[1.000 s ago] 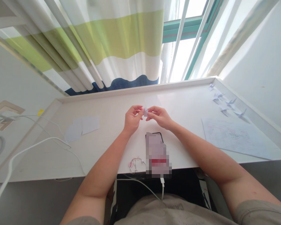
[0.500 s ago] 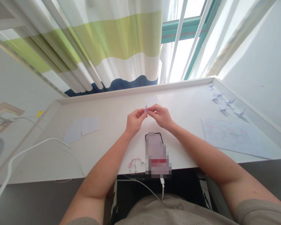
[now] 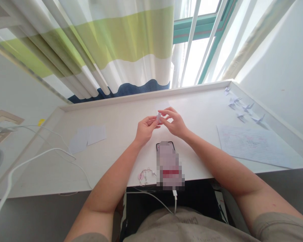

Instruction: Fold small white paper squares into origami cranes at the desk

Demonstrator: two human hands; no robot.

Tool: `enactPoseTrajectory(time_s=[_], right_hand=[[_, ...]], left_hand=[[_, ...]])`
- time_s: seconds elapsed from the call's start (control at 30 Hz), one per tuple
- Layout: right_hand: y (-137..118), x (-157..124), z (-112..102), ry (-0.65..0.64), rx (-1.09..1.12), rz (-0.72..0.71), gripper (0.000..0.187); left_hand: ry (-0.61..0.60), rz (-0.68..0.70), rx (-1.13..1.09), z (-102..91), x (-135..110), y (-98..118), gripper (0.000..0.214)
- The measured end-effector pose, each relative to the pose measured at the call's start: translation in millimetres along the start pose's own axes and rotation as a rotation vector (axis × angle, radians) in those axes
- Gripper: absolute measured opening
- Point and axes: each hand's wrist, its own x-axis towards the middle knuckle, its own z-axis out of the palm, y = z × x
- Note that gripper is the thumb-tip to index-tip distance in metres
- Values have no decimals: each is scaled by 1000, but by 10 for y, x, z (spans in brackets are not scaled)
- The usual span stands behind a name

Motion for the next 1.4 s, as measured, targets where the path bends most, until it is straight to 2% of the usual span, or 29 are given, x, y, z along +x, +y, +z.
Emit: enactPoseTrajectory(time_s=[0.23, 0.33, 0.53, 0.77, 0.97, 1.13, 1.3, 1.4], right_hand=[[76, 5, -6, 28, -179, -171, 19], [70, 4, -7, 19, -215, -173, 13], [-14, -19, 13, -65, -231, -220, 14], [-43, -39, 28, 31, -260, -246, 11], [-27, -27, -7, -17, -295, -243, 14], [6, -13, -17, -57, -298, -273, 19], [-24, -33, -21, -36, -296, -361, 21], [-65, -39, -5, 1, -205, -313, 11]], left_hand=[[11, -53, 34, -4, -8, -14, 50], [30, -57, 33, -5, 0, -40, 52], [85, -12, 15, -40, 38, -98, 54], [70, 6, -64, -9, 33, -53, 51], [55, -49, -78, -27, 31, -20, 54], [41, -102, -159, -50, 31, 40, 44], [42, -79, -159, -56, 30, 47, 49], [37, -33, -114, -52, 32, 33, 47]])
